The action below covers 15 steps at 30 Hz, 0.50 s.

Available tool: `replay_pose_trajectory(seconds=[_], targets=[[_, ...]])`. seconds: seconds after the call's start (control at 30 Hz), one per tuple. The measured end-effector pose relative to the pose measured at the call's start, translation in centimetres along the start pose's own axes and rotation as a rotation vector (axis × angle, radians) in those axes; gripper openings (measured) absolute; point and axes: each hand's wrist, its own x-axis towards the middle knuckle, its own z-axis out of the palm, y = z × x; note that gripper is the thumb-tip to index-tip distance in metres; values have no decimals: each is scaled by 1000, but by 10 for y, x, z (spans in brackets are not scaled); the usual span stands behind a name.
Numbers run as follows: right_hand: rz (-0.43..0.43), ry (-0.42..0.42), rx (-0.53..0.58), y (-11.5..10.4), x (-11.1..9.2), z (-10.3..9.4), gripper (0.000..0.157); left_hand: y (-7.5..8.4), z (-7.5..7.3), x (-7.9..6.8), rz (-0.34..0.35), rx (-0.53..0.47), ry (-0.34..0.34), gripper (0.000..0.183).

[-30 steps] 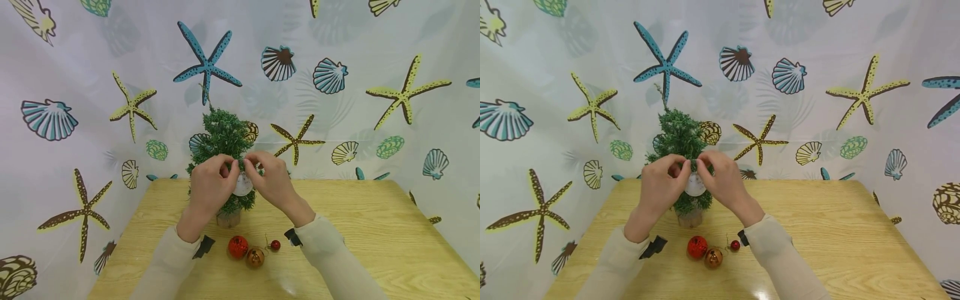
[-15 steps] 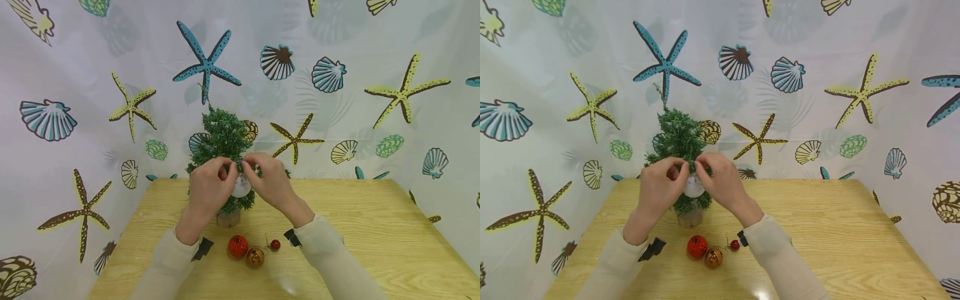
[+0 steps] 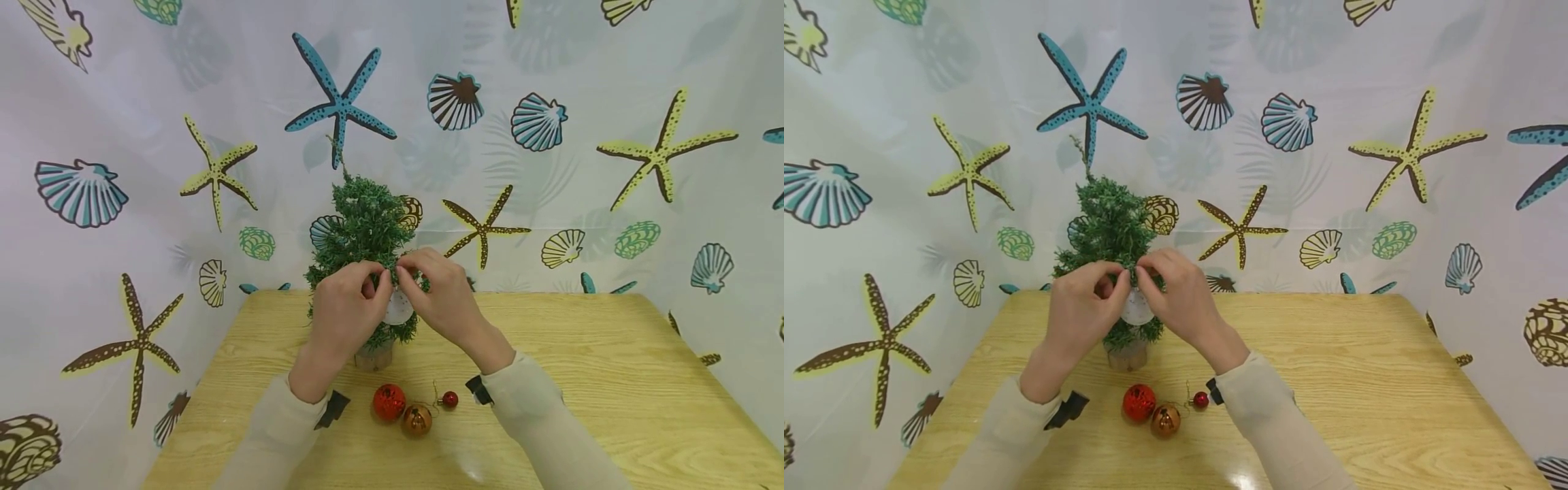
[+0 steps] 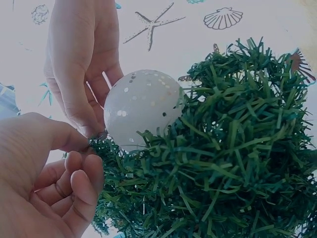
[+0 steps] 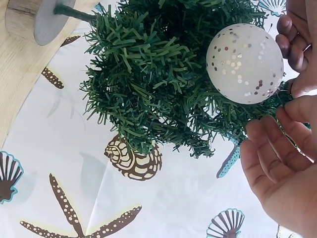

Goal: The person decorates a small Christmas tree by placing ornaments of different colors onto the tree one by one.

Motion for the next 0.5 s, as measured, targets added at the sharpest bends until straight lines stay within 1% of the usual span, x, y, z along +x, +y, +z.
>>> replay_pose_trajectory(seconds=[0.23, 0.5], targets=[[-18, -1, -9, 0, 0, 1, 10, 0, 0, -1, 11, 9, 9, 12], [-16, -2, -4, -1, -2, -1, 11, -1, -2, -4, 0, 6, 17, 11]])
